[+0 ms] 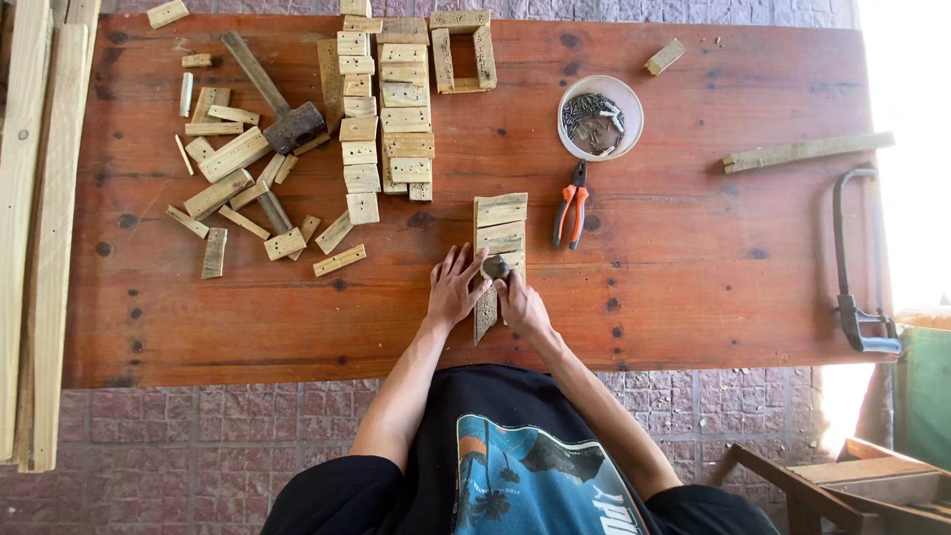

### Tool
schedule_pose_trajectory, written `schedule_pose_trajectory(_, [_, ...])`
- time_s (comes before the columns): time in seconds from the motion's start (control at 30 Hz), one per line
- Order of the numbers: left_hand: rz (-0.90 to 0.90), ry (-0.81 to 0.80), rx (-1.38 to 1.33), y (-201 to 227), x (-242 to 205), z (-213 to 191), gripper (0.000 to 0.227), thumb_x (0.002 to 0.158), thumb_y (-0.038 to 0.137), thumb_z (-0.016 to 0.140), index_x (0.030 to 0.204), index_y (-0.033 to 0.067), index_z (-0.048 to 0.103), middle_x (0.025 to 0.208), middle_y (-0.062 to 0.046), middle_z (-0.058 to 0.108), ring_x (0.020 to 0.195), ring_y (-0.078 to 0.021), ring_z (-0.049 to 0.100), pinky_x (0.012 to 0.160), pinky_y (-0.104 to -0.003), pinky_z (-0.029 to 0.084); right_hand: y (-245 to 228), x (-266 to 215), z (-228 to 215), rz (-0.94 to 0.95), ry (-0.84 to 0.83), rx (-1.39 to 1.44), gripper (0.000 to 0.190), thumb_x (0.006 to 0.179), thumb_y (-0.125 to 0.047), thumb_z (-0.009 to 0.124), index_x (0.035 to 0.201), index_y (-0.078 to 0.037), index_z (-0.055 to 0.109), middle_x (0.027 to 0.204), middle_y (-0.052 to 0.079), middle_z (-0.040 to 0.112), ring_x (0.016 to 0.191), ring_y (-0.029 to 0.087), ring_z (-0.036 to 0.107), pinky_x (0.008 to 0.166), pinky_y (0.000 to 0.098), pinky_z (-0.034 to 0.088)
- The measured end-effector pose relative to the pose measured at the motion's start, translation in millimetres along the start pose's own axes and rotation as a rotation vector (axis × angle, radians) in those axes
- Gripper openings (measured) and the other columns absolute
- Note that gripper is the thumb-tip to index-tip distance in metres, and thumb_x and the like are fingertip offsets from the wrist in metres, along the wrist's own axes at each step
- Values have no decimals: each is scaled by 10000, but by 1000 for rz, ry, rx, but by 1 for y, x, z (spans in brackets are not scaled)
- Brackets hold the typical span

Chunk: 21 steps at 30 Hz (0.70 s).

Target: The person assembles small wooden blocks into a vertical stack on a workbench. They repeatedly pick up blocks, align them, insert nails from a bowl, and hammer the nails to secure the pieces. The stack grows incrementally as more blocks are added and fastened.

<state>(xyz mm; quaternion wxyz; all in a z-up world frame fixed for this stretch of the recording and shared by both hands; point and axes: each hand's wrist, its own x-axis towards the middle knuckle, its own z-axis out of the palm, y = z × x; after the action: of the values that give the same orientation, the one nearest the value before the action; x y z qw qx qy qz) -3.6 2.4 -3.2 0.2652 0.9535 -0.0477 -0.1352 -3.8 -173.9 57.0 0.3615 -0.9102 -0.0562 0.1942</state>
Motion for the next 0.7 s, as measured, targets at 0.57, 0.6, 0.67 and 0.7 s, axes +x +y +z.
schedule_pose_trajectory(0.57, [-2, -11, -39, 5, -1, 0, 640, 1040, 543, 480, 1622, 453, 231, 1685, -66, 281, 1577, -297, 169, 1196, -548, 215, 15, 0, 8, -17, 8, 29, 384, 1091, -403, 336, 1272, -76, 423, 790, 330, 665, 784, 583, 673, 669, 706, 492])
schedule_pose_trajectory(0.6, [7, -1, -19, 2, 1, -1, 641, 1040, 524, 489, 1622, 439, 233, 1687, -65, 273, 1578, -295, 166, 1194, -551, 216, 22, 9, 15, -36, -5, -34, 370, 1087, -414, 354, 1275, -102, 420, 777, 298, 677, 773, 569, 680, 668, 695, 505])
schedule_pose_trajectory(0.67, [0, 0, -21, 2, 2, -1, 650, 1036, 527, 495, 1625, 436, 235, 1685, -67, 280, 1575, -295, 175, 1196, -548, 220, 16, 5, 10, -40, 7, -12, 367, 1088, -425, 351, 1238, -100, 433, 770, 302, 675, 773, 573, 675, 661, 693, 501])
schedule_pose_trajectory(0.7, [-8, -5, -26, 2, -1, 0, 660, 1032, 530, 502, 1628, 432, 236, 1683, -68, 286, 1572, -295, 185, 1199, -545, 223, 13, 1, 8, -40, 16, 9, 369, 1089, -436, 347, 1202, -98, 445, 763, 306, 673, 774, 577, 671, 655, 690, 498])
